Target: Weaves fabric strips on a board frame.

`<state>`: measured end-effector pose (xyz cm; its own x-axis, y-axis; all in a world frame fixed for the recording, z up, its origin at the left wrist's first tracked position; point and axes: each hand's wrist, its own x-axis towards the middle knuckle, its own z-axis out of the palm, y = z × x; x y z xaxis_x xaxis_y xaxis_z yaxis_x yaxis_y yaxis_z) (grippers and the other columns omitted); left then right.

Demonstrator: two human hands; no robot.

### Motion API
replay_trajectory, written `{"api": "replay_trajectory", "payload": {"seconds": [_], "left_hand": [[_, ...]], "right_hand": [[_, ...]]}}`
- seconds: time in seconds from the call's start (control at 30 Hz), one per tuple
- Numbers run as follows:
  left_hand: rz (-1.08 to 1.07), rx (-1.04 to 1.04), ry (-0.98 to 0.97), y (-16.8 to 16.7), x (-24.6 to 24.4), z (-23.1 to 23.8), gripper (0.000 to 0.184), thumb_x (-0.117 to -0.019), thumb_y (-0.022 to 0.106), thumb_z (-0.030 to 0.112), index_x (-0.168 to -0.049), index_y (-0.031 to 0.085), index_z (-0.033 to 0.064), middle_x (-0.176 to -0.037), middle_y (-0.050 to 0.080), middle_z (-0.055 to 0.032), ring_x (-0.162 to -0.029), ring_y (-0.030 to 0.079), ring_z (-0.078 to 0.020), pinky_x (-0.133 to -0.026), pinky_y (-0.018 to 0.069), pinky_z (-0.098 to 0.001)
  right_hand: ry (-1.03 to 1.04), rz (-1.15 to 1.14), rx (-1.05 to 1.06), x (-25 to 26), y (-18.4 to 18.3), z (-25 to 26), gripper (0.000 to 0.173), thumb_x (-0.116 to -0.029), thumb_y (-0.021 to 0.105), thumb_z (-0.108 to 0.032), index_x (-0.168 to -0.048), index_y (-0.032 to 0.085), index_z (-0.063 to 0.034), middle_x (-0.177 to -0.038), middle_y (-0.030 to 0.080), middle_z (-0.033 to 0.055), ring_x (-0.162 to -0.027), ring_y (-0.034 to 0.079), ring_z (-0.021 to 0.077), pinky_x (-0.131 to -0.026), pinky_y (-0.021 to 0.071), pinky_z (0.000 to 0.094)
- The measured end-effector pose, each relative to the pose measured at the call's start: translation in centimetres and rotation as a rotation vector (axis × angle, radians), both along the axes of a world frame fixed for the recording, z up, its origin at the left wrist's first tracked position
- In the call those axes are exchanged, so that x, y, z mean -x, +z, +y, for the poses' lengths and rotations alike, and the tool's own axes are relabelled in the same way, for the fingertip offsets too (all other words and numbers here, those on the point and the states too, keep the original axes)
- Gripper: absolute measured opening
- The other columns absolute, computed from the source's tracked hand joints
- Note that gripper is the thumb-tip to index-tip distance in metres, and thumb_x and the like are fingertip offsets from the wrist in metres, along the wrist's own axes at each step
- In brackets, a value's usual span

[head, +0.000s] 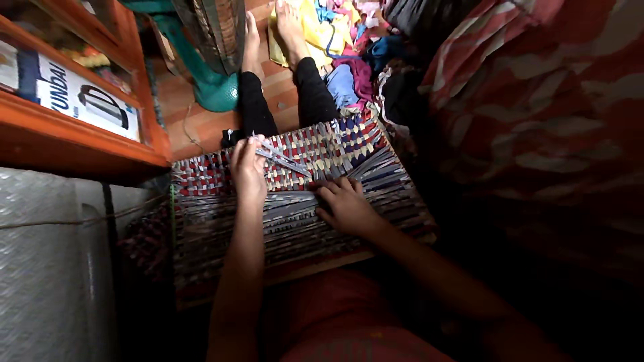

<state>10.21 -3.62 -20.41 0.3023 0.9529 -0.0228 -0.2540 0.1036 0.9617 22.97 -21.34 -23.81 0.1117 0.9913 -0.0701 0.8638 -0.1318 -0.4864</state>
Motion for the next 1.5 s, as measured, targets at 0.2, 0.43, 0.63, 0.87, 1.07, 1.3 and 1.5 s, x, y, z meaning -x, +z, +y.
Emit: {"api": "replay_trajectory", "payload": {"seconds": [0.2, 0.43, 0.63, 0.87, 1.07, 1.3, 1.5], "left_hand": [[0.072, -0.08, -0.239, -2.5, -1.2, -1.6, 0.027, -0.1106, 0.029, 0.014, -0.12, 0.053, 0.0039, -0.094, 0.067, 0.0012, -0.076, 0.063, -0.005, -0.07, 0.0536, -0.0225], [0.771, -0.504, -0.709, -3.3, -2.5, -3.4, 0.032, -0.1114, 0.041, 0.013, -0.132, 0.06, -0.0018, -0.117, 0.073, -0.0179, -0.11, 0.07, -0.0317, -0.099, 0.0534, -0.0532], [1.026, -0.641, -0.729, -3.1, -2.6, -3.6, 0.03, -0.1108, 0.045, 0.015, -0.131, 0.061, 0.0003, -0.112, 0.071, -0.0224, -0.111, 0.068, -0.0421, -0.096, 0.0534, -0.0594], [1.188, -0.628, -0.675, -2.5, -2.8, -4.4, 0.031, -0.1096, 0.047, 0.015, -0.133, 0.059, 0.0, -0.115, 0.07, -0.0259, -0.115, 0.066, -0.0456, -0.096, 0.053, -0.0605], [1.178, -0.6, -0.656, -2.4, -2.5, -4.7, 0.032, -0.1104, 0.047, 0.018, -0.135, 0.056, -0.0008, -0.118, 0.068, -0.0267, -0.112, 0.067, -0.0448, -0.094, 0.054, -0.0608], [1.234, -0.642, -0.664, -2.3, -2.4, -5.2, 0.031, -0.111, 0.046, 0.022, -0.13, 0.06, 0.0019, -0.112, 0.07, -0.0241, -0.109, 0.068, -0.0429, -0.09, 0.0559, -0.0582], [1.186, -0.636, -0.702, -2.8, -2.2, -4.6, 0.033, -0.111, 0.046, 0.02, -0.137, 0.058, 0.0015, -0.116, 0.069, -0.0254, -0.113, 0.067, -0.0441, -0.094, 0.0546, -0.0591]], "right_hand": [[0.049, -0.009, -0.02, -0.3, -0.3, -0.1, 0.035, -0.0963, 0.068, -0.03, -0.122, 0.068, -0.0049, -0.141, 0.064, 0.0105, -0.128, 0.056, 0.0409, -0.103, 0.0364, 0.068], [0.049, -0.022, 0.017, -0.6, 0.0, 0.1, 0.036, -0.0969, 0.069, -0.032, -0.123, 0.068, -0.0066, -0.138, 0.065, 0.0113, -0.13, 0.056, 0.039, -0.104, 0.038, 0.0655], [0.054, -0.108, 0.019, -1.8, -0.2, 0.1, 0.044, -0.0962, 0.068, -0.046, -0.128, 0.068, -0.0154, -0.14, 0.064, 0.0088, -0.131, 0.053, 0.0413, -0.102, 0.0378, 0.0691], [0.027, -0.138, 0.117, -1.6, 0.6, 0.2, 0.044, -0.1, 0.063, -0.047, -0.13, 0.067, -0.0156, -0.141, 0.062, 0.0095, -0.133, 0.051, 0.0405, -0.102, 0.038, 0.066], [0.099, -0.087, 0.182, -2.3, 0.8, 1.7, 0.045, -0.1037, 0.058, -0.045, -0.135, 0.065, -0.014, -0.143, 0.061, 0.0095, -0.136, 0.048, 0.0408, -0.104, 0.0368, 0.0646], [0.16, -0.188, 0.231, -2.4, 0.7, 1.2, 0.047, -0.1061, 0.052, -0.047, -0.136, 0.062, -0.012, -0.152, 0.055, 0.0092, -0.143, 0.043, 0.0402, -0.108, 0.0356, 0.0641], [0.194, -0.174, 0.202, -3.0, 0.3, 1.7, 0.047, -0.1042, 0.055, -0.048, -0.137, 0.062, -0.0155, -0.15, 0.056, 0.008, -0.14, 0.044, 0.0402, -0.106, 0.0369, 0.063]]}}
